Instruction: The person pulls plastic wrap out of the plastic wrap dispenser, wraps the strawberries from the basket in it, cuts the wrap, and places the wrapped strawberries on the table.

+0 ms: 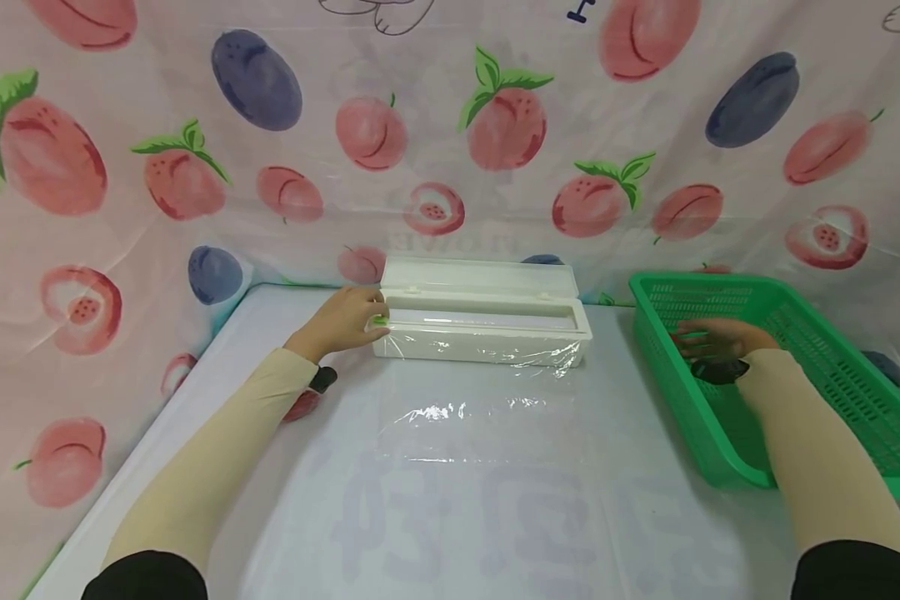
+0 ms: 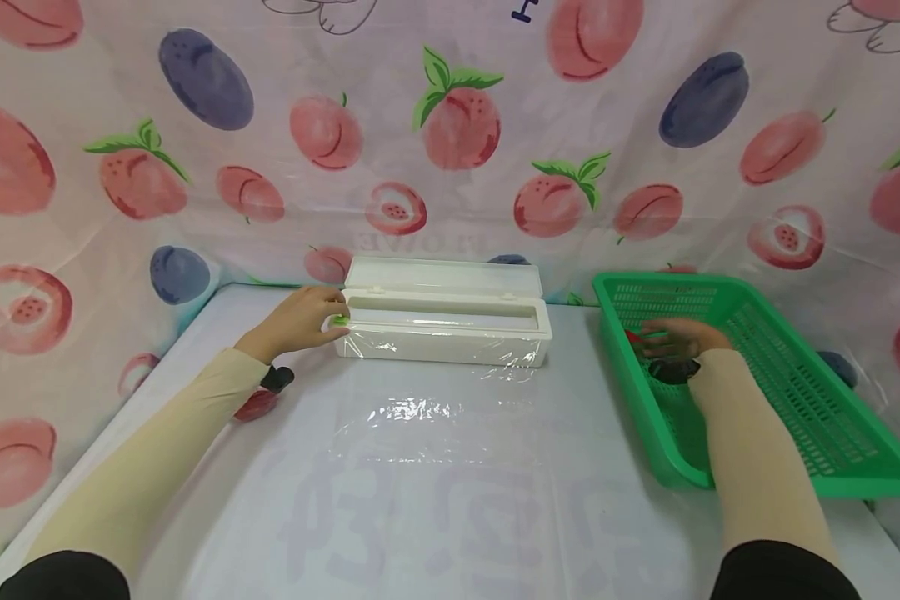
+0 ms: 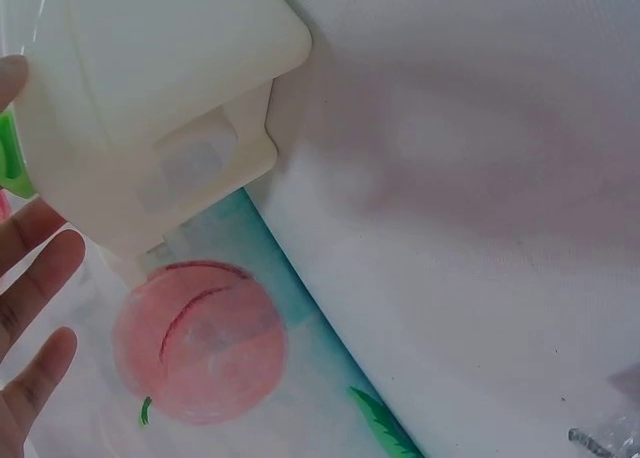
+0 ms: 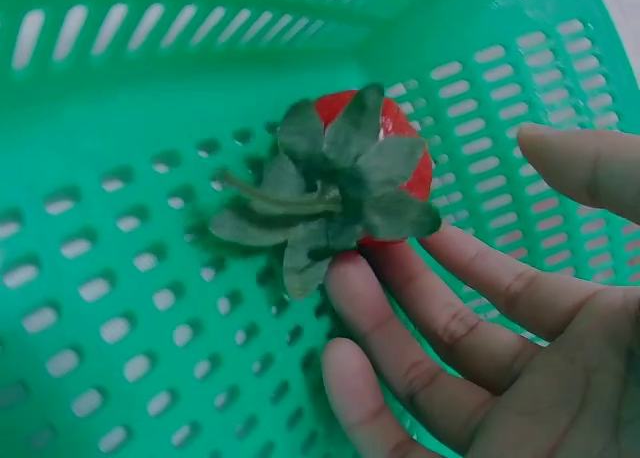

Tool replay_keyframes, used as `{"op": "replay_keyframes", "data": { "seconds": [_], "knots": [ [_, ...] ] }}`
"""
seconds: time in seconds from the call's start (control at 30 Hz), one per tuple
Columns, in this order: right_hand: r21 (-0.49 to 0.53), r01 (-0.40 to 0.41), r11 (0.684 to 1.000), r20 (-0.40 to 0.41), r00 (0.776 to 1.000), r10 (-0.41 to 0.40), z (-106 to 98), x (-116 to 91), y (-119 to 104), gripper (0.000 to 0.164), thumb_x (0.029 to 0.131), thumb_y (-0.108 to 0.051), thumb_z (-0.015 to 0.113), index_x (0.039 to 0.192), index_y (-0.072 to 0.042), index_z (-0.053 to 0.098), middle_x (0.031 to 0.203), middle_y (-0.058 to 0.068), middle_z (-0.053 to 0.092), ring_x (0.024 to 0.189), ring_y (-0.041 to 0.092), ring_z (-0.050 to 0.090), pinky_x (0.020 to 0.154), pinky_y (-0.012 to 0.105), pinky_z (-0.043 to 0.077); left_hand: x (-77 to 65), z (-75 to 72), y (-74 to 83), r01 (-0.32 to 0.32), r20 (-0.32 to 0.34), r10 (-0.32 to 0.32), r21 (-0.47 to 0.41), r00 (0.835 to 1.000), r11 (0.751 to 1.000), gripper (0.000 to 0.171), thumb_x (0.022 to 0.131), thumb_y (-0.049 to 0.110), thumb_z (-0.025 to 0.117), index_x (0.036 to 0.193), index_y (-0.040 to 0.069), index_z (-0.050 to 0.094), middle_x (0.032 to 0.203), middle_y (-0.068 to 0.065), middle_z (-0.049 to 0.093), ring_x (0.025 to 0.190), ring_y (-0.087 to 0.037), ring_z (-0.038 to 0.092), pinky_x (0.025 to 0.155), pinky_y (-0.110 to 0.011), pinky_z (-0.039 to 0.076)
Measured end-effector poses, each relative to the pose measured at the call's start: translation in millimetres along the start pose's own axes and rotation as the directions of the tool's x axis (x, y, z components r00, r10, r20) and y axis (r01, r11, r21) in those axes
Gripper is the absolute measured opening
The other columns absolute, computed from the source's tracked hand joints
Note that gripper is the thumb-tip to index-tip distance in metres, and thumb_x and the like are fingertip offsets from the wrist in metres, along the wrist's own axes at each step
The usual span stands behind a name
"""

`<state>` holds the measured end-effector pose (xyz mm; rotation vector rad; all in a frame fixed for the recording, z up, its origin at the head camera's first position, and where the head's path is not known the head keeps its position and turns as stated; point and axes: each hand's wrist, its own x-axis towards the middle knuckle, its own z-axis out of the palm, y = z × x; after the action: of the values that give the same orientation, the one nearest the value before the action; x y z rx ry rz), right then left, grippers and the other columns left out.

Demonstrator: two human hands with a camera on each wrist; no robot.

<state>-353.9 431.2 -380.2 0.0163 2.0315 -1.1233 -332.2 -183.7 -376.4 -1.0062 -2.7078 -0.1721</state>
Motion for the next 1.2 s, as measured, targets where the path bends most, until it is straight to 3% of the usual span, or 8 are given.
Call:
{"op": "replay_keyframes", "data": {
  "seconds": [0.1, 0.43, 0.67, 0.8, 1.07, 1.2],
  "knots": [
    [-0.027, -0.003, 1.0, 0.006, 1.0, 0.003, 3, 3, -1, 0.068, 0.102, -0.036, 0.022, 0.146, 0.002, -0.014, 0.151, 0.031, -0.012, 0.141, 0.047, -0.002, 0.117, 0.054, 0.012, 0.3, -0.4, 0.5, -0.003, -0.003, 0.003, 0.0, 1.0, 1.0, 0.018, 0.08, 0.028, 0.071, 0.088, 0.012, 0.07, 0.1, -0.008, 0.064, 0.096, -0.026, 0.058, 0.09, -0.045, 0.043],
    [-0.053, -0.022, 0.998, 0.02, 1.0, 0.023, 6, 11, -5, 0.066, 0.103, -0.031, 0.02, 0.143, 0.005, -0.02, 0.149, 0.032, -0.017, 0.14, 0.049, -0.007, 0.117, 0.053, 0.012, -0.9, -3.1, 4.2, -0.009, -0.012, 0.009, 0.002, 1.0, 1.0, 0.017, 0.079, 0.027, 0.073, 0.087, 0.012, 0.069, 0.099, -0.008, 0.063, 0.094, -0.026, 0.058, 0.089, -0.044, 0.043],
    [-0.111, 0.047, 0.993, 0.036, 0.998, -0.044, 10, 14, -6, 0.06, 0.104, -0.026, 0.018, 0.144, 0.012, -0.006, 0.15, 0.034, -0.006, 0.14, 0.048, 0.001, 0.116, 0.051, 0.017, -0.3, -4.7, 4.3, -0.01, -0.003, 0.01, 0.005, 1.0, 1.0, 0.018, 0.079, 0.029, 0.072, 0.088, 0.012, 0.07, 0.099, -0.007, 0.063, 0.095, -0.026, 0.058, 0.089, -0.045, 0.043],
    [-0.133, 0.065, 0.989, -0.004, 0.998, -0.066, 13, 16, -7, 0.062, 0.104, -0.027, 0.023, 0.145, 0.011, -0.004, 0.15, 0.035, -0.003, 0.14, 0.049, 0.005, 0.116, 0.051, 0.02, 0.4, -4.2, 4.0, -0.006, 0.001, 0.006, 0.008, 1.0, 1.0, 0.018, 0.08, 0.028, 0.072, 0.088, 0.012, 0.07, 0.099, -0.008, 0.063, 0.095, -0.026, 0.059, 0.088, -0.045, 0.044],
    [-0.167, 0.072, 0.983, -0.038, 0.996, -0.08, 13, 17, -9, 0.064, 0.103, -0.024, 0.028, 0.144, 0.012, -0.005, 0.15, 0.036, -0.005, 0.139, 0.049, 0.008, 0.113, 0.049, 0.027, 0.3, -4.2, 3.6, -0.007, 0.006, 0.006, 0.013, 1.0, 1.0, 0.019, 0.08, 0.029, 0.072, 0.089, 0.012, 0.07, 0.101, -0.008, 0.063, 0.096, -0.027, 0.059, 0.089, -0.046, 0.044],
    [-0.145, 0.09, 0.985, -0.013, 0.996, -0.093, 13, 16, -9, 0.062, 0.103, -0.02, 0.03, 0.144, 0.012, -0.004, 0.15, 0.034, -0.01, 0.14, 0.048, 0.004, 0.113, 0.048, 0.028, 0.4, -3.6, 3.2, -0.009, 0.005, 0.009, 0.018, 1.0, 1.0, 0.019, 0.08, 0.029, 0.072, 0.089, 0.012, 0.07, 0.101, -0.008, 0.063, 0.095, -0.026, 0.059, 0.088, -0.046, 0.044]
  ]
}}
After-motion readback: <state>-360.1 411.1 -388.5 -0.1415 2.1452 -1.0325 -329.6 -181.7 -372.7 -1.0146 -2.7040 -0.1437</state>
